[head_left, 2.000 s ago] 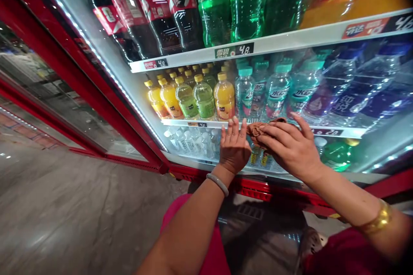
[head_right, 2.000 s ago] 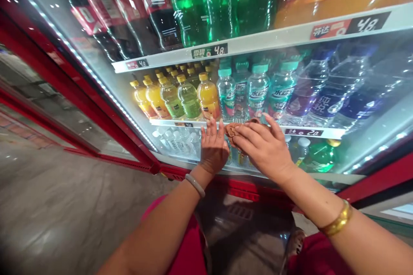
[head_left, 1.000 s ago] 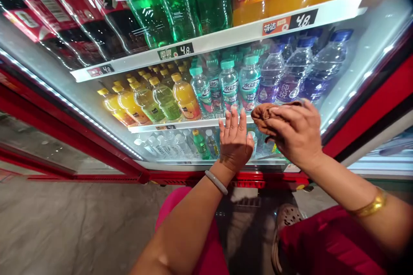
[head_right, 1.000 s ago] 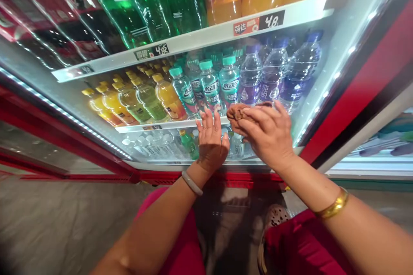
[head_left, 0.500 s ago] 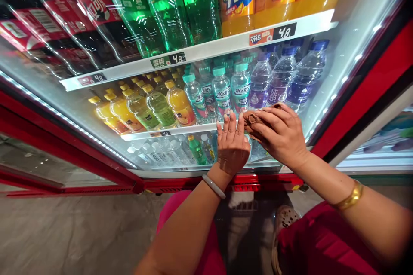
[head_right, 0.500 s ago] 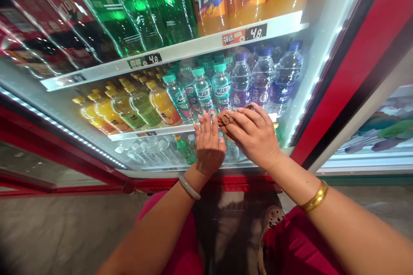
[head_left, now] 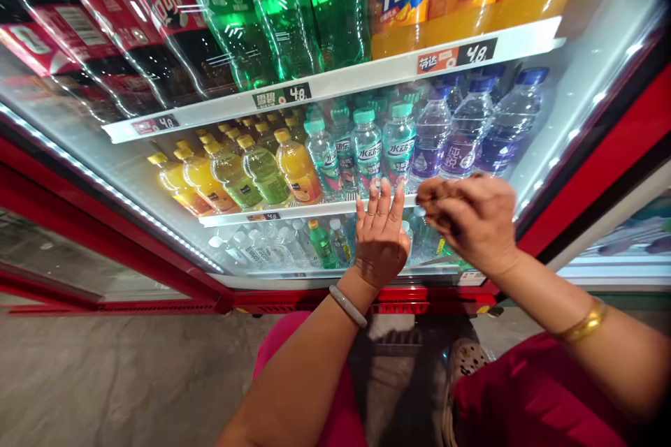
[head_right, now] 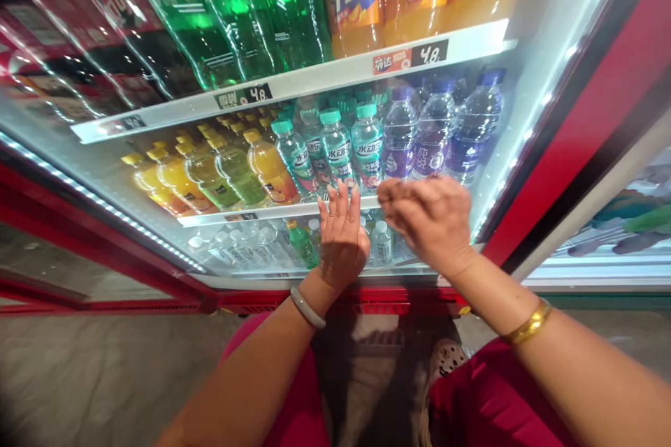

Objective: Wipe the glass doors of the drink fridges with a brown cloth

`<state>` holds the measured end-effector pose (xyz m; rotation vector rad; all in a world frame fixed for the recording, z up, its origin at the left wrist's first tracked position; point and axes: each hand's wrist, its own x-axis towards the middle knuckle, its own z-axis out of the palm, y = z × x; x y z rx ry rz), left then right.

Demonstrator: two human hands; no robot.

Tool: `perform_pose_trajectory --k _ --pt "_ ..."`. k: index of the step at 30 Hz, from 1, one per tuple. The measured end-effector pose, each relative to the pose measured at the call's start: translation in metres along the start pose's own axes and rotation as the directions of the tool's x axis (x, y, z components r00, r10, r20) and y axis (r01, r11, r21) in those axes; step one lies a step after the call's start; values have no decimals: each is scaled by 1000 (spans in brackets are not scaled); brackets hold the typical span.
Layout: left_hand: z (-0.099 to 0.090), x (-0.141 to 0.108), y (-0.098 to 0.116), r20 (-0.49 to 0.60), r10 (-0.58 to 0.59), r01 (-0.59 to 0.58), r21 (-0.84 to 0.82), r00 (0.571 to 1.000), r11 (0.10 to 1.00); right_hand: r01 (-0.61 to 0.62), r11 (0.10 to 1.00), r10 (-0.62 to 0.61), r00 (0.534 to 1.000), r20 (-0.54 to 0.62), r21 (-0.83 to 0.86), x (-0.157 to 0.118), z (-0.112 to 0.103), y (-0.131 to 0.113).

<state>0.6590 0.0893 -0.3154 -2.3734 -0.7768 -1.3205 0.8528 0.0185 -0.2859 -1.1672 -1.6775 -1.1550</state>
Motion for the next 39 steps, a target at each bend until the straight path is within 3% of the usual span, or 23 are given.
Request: perform_pose_trajectory --k 3,5,8,10,11,13,16,18,20,23,25,29,32,35,39 --pt "6 -5 0 66 40 -40 -2 997 999 226 969 -239 960 149 95 -11 7 -21" --pt "9 -6 1 76 39 -38 -4 996 999 275 956 -289 945 157 104 -10 5 -16" --pt "10 -4 5 70 19 -19 -4 997 1000 83 996 -86 993 84 39 -3 -7 14" --pt "8 -3 7 71 36 -36 -7 997 999 -82 997 82 997 -5 -7 0 -13 26" --pt "6 -2 8 71 51 -51 -10 996 999 -106 994 106 994 -19 -17 0 -14 25" --pt "4 -2 10 70 80 -79 -20 994 997 -28 1000 28 999 31 -12 -4 -11 12" --pt "2 -1 11 121 128 -122 -55 984 991 215 975 -221 965 144 54 -10 -5 -7" --pt "3 0 12 155 136 -126 -74 978 989 271 961 -276 951 138 55 -10 -6 -1" --pt "4 1 14 153 120 -109 -77 981 991 180 983 -181 978 108 18 -8 -13 18" --pt "5 3 15 140 108 -100 -63 984 993 -87 996 86 996 -10 -33 -5 -23 42" --pt "6 3 16 131 113 -108 -44 985 993 -120 993 119 991 -53 -9 -4 -24 38" --pt "10 5 21 89 125 -124 -16 988 992 136 988 -141 988 65 68 -2 -18 9" --pt "14 9 28 62 106 -105 -13 992 994 216 976 -216 973 85 8 -1 -22 17" --pt "17 16 37 40 81 -81 -18 996 997 32 996 -30 999 23 -83 -6 -34 49" --pt "21 23 52 22 131 -130 -36 991 991 -222 966 217 975 -52 -131 -18 -43 69"
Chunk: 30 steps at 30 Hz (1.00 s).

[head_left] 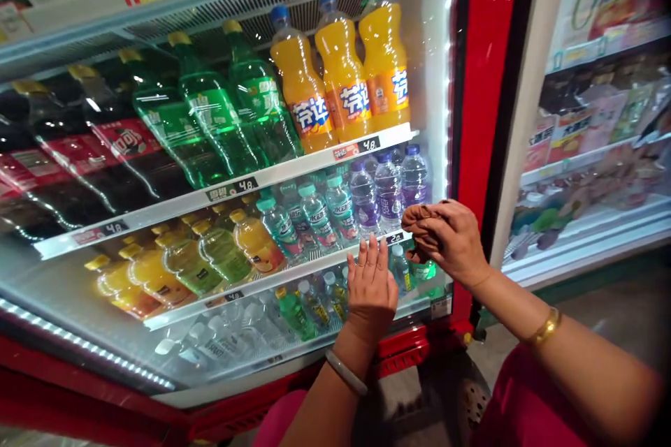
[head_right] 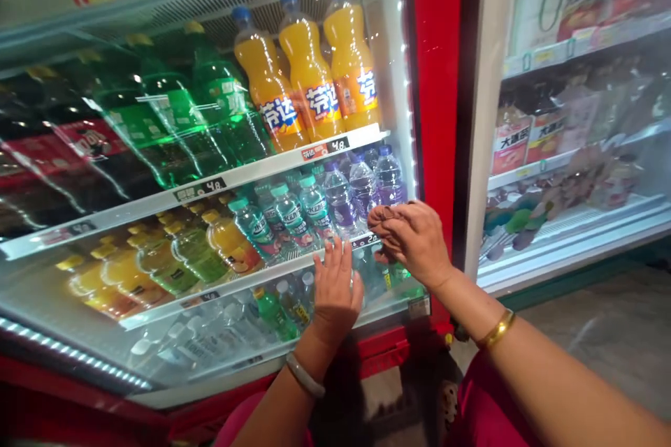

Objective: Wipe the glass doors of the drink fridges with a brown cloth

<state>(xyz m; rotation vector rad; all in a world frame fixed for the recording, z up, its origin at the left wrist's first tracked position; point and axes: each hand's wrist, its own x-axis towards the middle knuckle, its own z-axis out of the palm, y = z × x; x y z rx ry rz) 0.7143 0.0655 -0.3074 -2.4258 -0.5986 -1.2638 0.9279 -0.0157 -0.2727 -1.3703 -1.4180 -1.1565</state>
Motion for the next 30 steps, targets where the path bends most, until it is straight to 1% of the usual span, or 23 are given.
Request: perform_pose_trajectory --k 1,3,5,7,9,12,15,16,17,18,20,21,22,23,24,25,26,27,28,30 --pt "2 3 4 -7 12 -12 -5 1000 1000 -9 1000 9 1000 3 -12 -3 -1 -1" --pt "6 10 14 -2 35 -35 -9 999 999 23 999 -22 1000 15 -36 -8 -4 -6" --pt "13 20 25 30 55 -55 7 998 998 109 992 -106 993 50 -57 -9 -10 -6" --pt "19 37 38 82 62 -65 38 995 997 205 975 -198 976 88 -81 -3 -20 3" --pt "25 61 52 93 48 -54 61 995 997 256 960 -244 964 104 -112 13 -31 19" --pt "27 113 75 19 23 -24 64 1000 998 219 962 -215 976 44 -165 58 -46 47" --pt "19 167 93 -70 -15 19 48 997 999 143 972 -155 986 -55 -188 105 -53 66" --pt "15 180 98 -82 -25 29 42 996 999 99 980 -115 990 -84 -175 113 -54 69" --pt "11 186 102 -85 -26 29 36 996 999 47 987 -64 992 -108 -151 114 -55 70" --pt "8 187 106 -76 -18 21 34 997 999 -2 993 -13 993 -119 -120 110 -54 71" --pt "6 172 111 -37 40 -38 32 999 999 -50 997 42 993 -113 -67 85 -52 69" --pt "8 161 112 -1 72 -72 33 997 997 -38 998 33 995 -96 -51 69 -50 67" --pt "10 149 112 25 122 -123 26 992 992 0 999 -4 996 -92 -38 56 -48 67" --pt "13 141 111 47 163 -164 11 985 986 39 999 -41 996 -82 -22 48 -46 67" --pt "14 139 110 56 185 -185 -3 981 983 73 997 -73 994 -78 -6 47 -45 69" --pt "14 144 109 46 193 -192 -18 980 981 102 995 -101 991 -85 14 55 -45 72" --pt "11 157 107 13 183 -182 -31 983 983 110 993 -107 990 -89 32 71 -46 75" --pt "6 177 106 -34 142 -144 -45 989 989 124 991 -116 985 -128 53 95 -48 80" --pt "0 203 105 -90 115 -121 -69 989 990 143 988 -129 976 -177 66 125 -50 85" --pt "-16 257 104 -183 71 -94 -125 981 988 97 993 -79 965 -250 60 184 -55 98"
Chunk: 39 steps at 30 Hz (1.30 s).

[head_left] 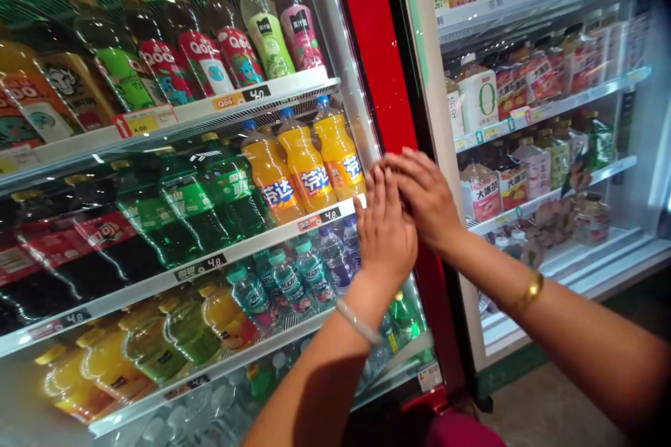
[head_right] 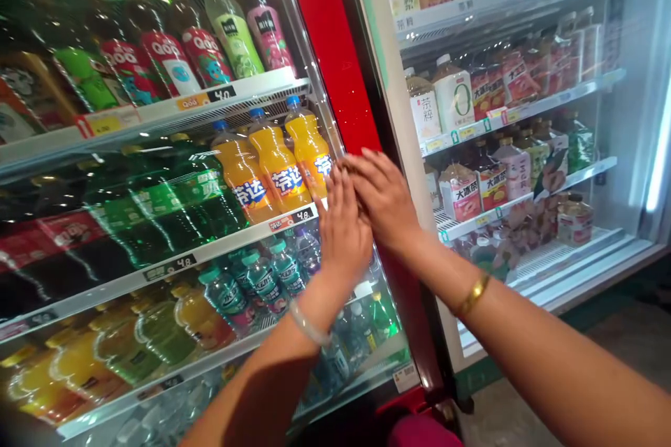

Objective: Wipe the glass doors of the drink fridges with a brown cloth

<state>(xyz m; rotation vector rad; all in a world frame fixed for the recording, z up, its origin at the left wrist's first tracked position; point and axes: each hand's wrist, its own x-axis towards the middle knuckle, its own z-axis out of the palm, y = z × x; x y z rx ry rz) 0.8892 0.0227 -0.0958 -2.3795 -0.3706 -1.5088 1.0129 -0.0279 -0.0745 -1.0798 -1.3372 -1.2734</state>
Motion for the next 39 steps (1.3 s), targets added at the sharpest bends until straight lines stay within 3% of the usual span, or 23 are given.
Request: perform_pose_trajectory --k 2,4,7,10,12,14,18,20,22,24,28,30,33,37,39 --pt "-4 40 -2 -41 -25 25 -20 999 1000 -40 999 39 999 -30 -15 37 6 14" --pt "-6 46 -3 -34 -11 10 -10 999 1000 -59 998 59 998 -37 -15 35 6 16" --pt "-2 -2 -2 33 31 -31 10 999 999 -68 998 68 998 12 18 -37 -7 -3" --pt "11 -63 -4 130 49 -55 44 990 998 -56 998 52 985 166 21 -123 -19 -22" --pt "18 -82 -4 167 52 -61 48 985 997 -70 997 66 979 192 13 -143 -23 -26" --pt "19 -79 1 179 30 -38 43 983 998 -122 992 118 975 190 11 -122 -24 -22" --pt "17 -45 10 104 -68 65 36 992 997 -127 989 132 989 64 -77 -45 -7 5" --pt "22 -41 9 111 -107 104 33 988 994 -113 985 122 991 61 -133 -38 5 14" --pt "28 -56 6 150 -116 111 45 982 993 -91 984 100 994 52 -154 -66 9 9" --pt "35 -88 4 199 -96 84 69 975 994 -83 988 90 995 52 -132 -119 4 -8" --pt "47 -168 6 259 -54 24 118 964 993 -125 985 147 969 198 -123 -238 -14 -45" --pt "49 -198 10 322 -7 -25 95 947 995 -147 979 179 948 262 -139 -266 -20 -53" --pt "49 -209 14 361 -9 -18 70 933 997 -200 975 220 933 285 -97 -252 -22 -49" --pt "52 -183 13 284 -71 52 74 956 996 -213 976 216 950 226 -38 -199 -10 -30" --pt "56 -178 10 315 -66 48 62 947 997 -215 975 223 960 168 -66 -203 -4 -28"
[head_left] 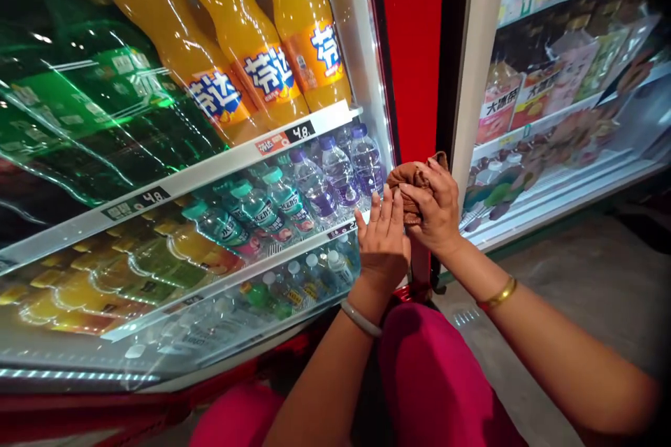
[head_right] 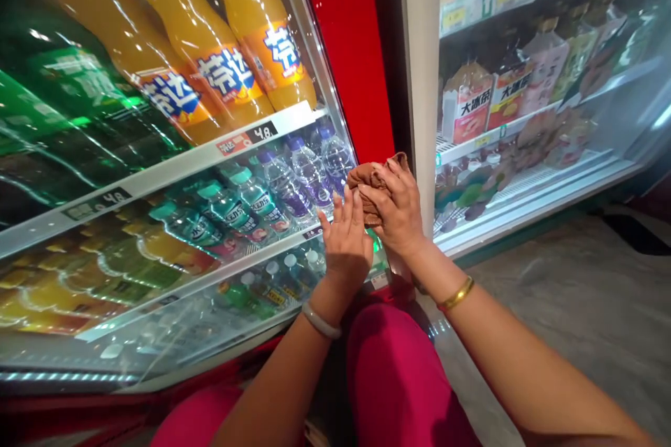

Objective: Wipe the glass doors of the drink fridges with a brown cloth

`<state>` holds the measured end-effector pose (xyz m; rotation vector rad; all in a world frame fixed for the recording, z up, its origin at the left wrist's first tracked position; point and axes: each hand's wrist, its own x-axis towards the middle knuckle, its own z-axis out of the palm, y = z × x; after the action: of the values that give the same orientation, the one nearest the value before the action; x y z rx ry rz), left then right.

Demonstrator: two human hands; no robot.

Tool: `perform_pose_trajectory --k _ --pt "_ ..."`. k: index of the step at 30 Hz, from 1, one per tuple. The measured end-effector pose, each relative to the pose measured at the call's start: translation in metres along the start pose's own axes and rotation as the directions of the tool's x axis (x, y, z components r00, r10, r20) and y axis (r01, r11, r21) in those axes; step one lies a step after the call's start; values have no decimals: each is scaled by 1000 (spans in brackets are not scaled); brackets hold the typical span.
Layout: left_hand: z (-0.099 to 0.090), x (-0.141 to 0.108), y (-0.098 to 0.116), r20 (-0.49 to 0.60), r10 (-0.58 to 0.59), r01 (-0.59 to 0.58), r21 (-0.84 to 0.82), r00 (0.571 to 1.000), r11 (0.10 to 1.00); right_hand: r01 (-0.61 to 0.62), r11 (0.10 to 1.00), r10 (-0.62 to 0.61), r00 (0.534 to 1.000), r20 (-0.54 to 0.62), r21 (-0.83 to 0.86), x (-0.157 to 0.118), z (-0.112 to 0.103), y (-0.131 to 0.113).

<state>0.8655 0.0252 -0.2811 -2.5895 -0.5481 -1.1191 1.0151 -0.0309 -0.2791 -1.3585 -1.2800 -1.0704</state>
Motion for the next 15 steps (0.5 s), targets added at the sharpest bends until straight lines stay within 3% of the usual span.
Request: perform_pose_trajectory --k 2,5,8,11,15 --pt "6 -9 -3 78 31 -31 -6 996 1000 -39 999 40 999 15 -32 -30 4 -3" --pt "15 -45 -6 220 89 -92 7 972 996 -98 993 107 983 149 -65 -94 1 -18" --pt "17 -76 -6 226 123 -134 34 966 990 -82 994 92 984 151 -72 -129 -2 -31" --pt "10 -67 -4 162 137 -142 23 977 990 -47 998 53 991 126 -48 -103 -2 -31" --pt "-14 -7 -3 32 5 -6 38 999 999 -23 1000 23 999 29 7 -5 0 -27"
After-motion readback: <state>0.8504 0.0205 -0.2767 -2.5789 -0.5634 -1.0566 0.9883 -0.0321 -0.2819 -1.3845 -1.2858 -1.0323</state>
